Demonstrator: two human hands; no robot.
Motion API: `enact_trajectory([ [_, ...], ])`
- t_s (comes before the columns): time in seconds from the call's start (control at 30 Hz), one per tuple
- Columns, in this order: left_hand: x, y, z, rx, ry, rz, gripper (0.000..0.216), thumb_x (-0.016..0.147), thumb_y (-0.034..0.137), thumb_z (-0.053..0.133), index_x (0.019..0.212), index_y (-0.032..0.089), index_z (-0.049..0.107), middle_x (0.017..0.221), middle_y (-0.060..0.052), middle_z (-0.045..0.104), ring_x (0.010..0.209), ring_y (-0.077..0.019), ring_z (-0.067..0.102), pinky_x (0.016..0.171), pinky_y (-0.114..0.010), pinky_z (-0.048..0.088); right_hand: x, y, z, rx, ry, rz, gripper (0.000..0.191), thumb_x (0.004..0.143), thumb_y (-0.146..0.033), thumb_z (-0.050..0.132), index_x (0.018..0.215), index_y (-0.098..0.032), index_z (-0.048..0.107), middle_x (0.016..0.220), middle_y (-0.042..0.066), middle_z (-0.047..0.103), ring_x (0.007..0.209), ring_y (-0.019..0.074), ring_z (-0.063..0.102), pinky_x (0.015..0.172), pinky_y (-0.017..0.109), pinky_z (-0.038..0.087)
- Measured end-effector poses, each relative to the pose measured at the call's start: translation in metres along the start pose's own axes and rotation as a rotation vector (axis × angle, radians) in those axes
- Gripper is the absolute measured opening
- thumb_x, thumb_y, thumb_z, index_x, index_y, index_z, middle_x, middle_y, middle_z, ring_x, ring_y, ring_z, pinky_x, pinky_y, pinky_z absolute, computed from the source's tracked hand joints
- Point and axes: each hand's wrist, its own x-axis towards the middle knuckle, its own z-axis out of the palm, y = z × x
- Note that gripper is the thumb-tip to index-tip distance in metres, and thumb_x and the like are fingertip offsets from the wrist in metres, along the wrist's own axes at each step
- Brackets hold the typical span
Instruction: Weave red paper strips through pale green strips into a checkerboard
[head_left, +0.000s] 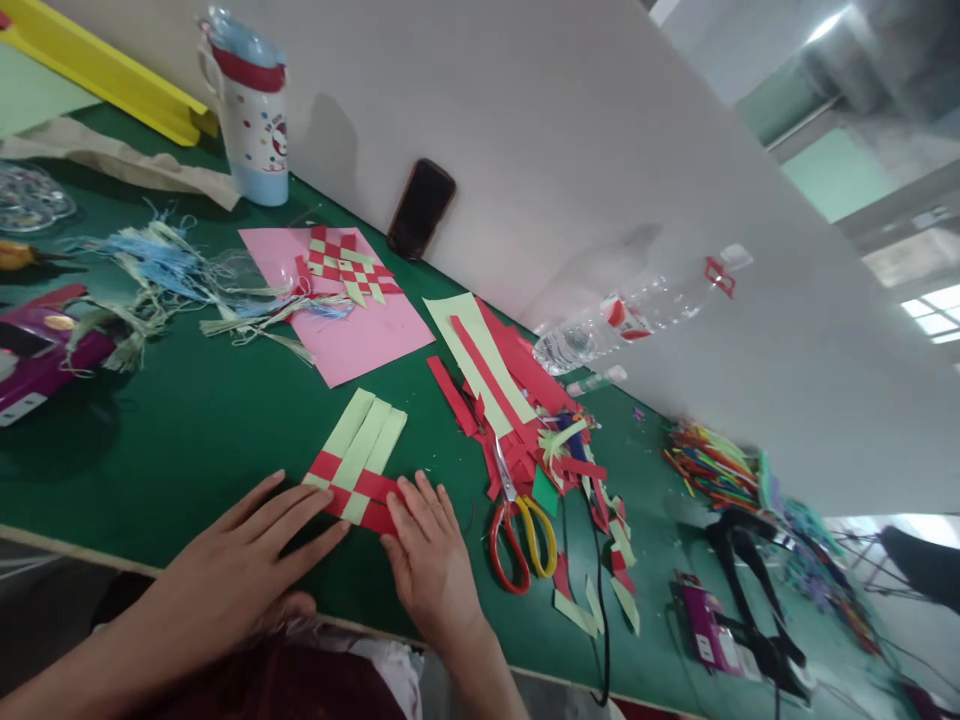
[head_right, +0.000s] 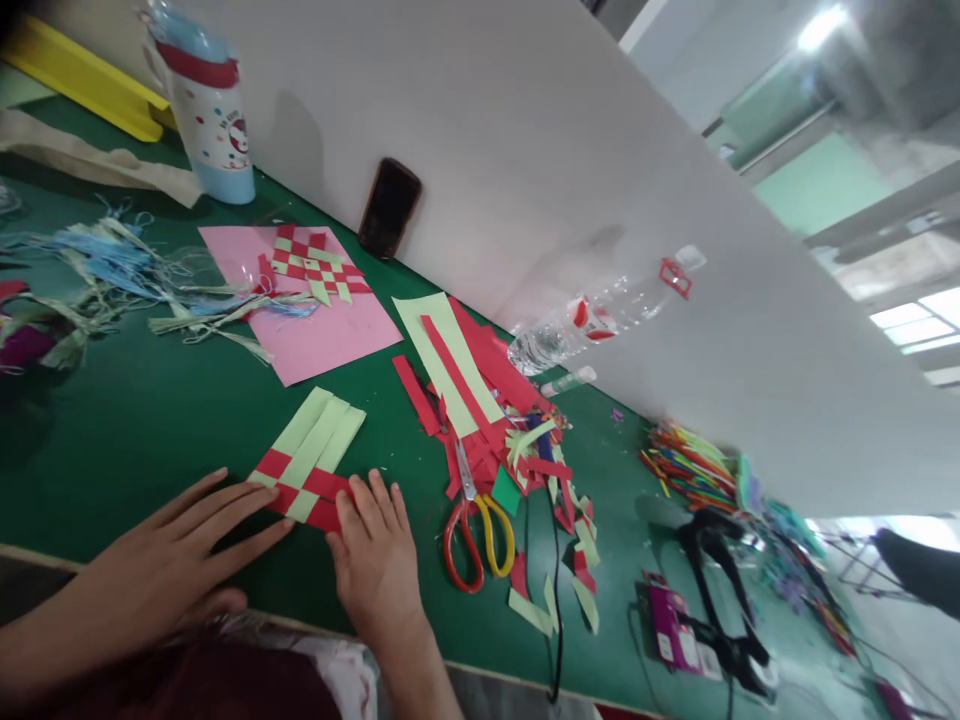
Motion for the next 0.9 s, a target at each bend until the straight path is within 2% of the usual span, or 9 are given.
enact_trajectory([
  [0.2, 0.000, -0.001, 0.008, -0.033, 0.038, -0.026, 0.054, 0.089, 0.068, 0.050, 0.133, 0.037, 0.060, 0.134, -0.004, 0.065, 0.128, -0.0243, 0.053, 0.124, -0.046, 0.009, -0.004, 0.005, 0.009, 0.014, 0.043, -0.022, 0.040, 0.100, -0.022, 0.049, 0.139, -0.014, 0.054, 0.143, 0.014, 0.058, 0.144, 0.0295, 0.039, 0.112, 0.055, 0.042],
  [0.33, 0.004, 0.001, 0.007, -0.015, 0.009, -0.033, 0.059, 0.083, 0.073, 0.054, 0.134, 0.042, 0.057, 0.126, -0.002, 0.068, 0.125, -0.0258, 0.054, 0.123, -0.049, 0.007, -0.005, 0.004, 0.011, 0.016, 0.056, -0.022, 0.040, 0.100, -0.022, 0.048, 0.139, -0.014, 0.054, 0.143, 0.014, 0.057, 0.144, 0.0296, 0.039, 0.112, 0.055, 0.042],
  [0.43, 0.003, 0.001, 0.007, -0.010, -0.005, -0.036, 0.064, 0.082, 0.073, 0.055, 0.137, 0.042, 0.054, 0.129, -0.002, 0.067, 0.125, -0.0265, 0.054, 0.123, -0.048, 0.007, -0.005, 0.006, 0.012, 0.016, 0.052, -0.027, 0.039, 0.101, -0.023, 0.047, 0.138, -0.013, 0.054, 0.143, 0.014, 0.057, 0.144, 0.0300, 0.039, 0.112, 0.056, 0.042],
  [0.67, 0.002, 0.000, 0.008, 0.008, -0.011, -0.033, 0.067, 0.081, 0.075, 0.055, 0.139, 0.042, 0.052, 0.131, -0.005, 0.066, 0.126, -0.0283, 0.052, 0.122, -0.050, 0.010, -0.011, 0.005, 0.000, 0.045, 0.026, -0.015, 0.042, 0.101, -0.025, 0.047, 0.140, -0.011, 0.052, 0.151, 0.015, 0.047, 0.149, 0.0306, 0.028, 0.113, 0.052, 0.042],
  [0.8, 0.004, 0.000, 0.007, 0.011, -0.016, -0.020, 0.065, 0.079, 0.076, 0.057, 0.136, 0.045, 0.054, 0.126, -0.004, 0.067, 0.124, -0.0281, 0.053, 0.121, -0.051, 0.010, -0.020, -0.007, -0.005, 0.016, -0.026, -0.083, 0.042, 0.100, -0.028, 0.049, 0.139, -0.013, 0.054, 0.151, 0.009, 0.050, 0.151, 0.0335, 0.022, 0.118, 0.058, 0.033],
  [0.9, 0.005, 0.000, 0.005, 0.010, -0.015, -0.026, 0.064, 0.081, 0.075, 0.055, 0.136, 0.044, 0.055, 0.126, -0.005, 0.067, 0.123, -0.0278, 0.053, 0.121, -0.050, 0.011, -0.027, -0.014, -0.003, -0.003, -0.078, -0.133, 0.048, 0.098, -0.033, 0.054, 0.140, -0.011, 0.053, 0.152, 0.007, 0.048, 0.150, 0.0330, 0.023, 0.122, 0.056, 0.024],
])
